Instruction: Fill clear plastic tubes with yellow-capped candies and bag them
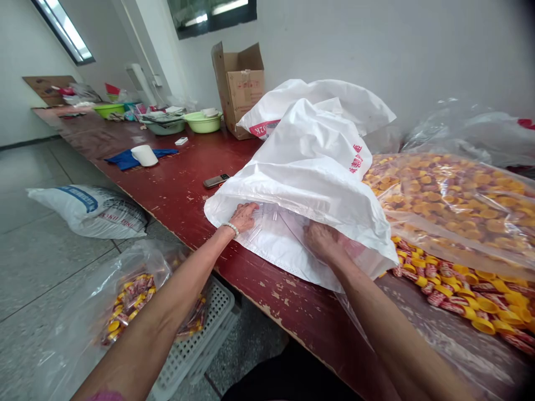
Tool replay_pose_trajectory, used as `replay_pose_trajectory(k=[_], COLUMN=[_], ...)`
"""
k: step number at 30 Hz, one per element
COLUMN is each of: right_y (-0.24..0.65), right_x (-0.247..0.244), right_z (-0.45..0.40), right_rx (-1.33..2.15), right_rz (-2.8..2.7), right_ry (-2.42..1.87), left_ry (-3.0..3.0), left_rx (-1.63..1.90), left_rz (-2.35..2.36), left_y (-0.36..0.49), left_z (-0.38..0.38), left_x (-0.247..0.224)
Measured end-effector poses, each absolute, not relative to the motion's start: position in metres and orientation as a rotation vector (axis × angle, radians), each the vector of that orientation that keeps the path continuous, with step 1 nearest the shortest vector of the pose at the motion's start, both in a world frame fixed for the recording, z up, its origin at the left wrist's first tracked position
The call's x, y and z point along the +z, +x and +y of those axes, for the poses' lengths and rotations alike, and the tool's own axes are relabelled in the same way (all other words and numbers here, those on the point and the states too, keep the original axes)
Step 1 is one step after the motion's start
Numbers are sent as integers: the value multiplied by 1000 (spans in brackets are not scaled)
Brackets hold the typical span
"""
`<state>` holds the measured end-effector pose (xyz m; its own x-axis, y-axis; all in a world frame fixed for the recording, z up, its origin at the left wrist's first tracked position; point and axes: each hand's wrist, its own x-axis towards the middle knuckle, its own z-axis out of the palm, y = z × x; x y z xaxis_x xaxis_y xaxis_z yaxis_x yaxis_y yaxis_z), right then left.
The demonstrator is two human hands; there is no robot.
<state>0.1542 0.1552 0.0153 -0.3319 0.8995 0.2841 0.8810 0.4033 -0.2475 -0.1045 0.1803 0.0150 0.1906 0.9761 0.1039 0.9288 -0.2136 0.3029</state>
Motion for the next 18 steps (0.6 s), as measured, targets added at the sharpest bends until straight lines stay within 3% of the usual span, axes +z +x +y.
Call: replay_pose_trajectory(k=[3, 6, 9, 18], right_y=[126, 89, 60, 83], right_x=[20, 20, 16, 2], right_z=[136, 116, 108, 117], right_rx=[-43, -79, 4, 356], right_rz=[-2237, -2415, -2552, -2302], right_ry=[-1576, -1281, -1115, -1270], left_ry=[2282, 2278, 2273, 2087], left_rx=[426, 430, 442, 667], left_rz=[1833, 1852, 1862, 1743], left_y=[-111, -113, -116, -128], left_z=[179, 174, 165, 116], left_x=[15, 16, 19, 29])
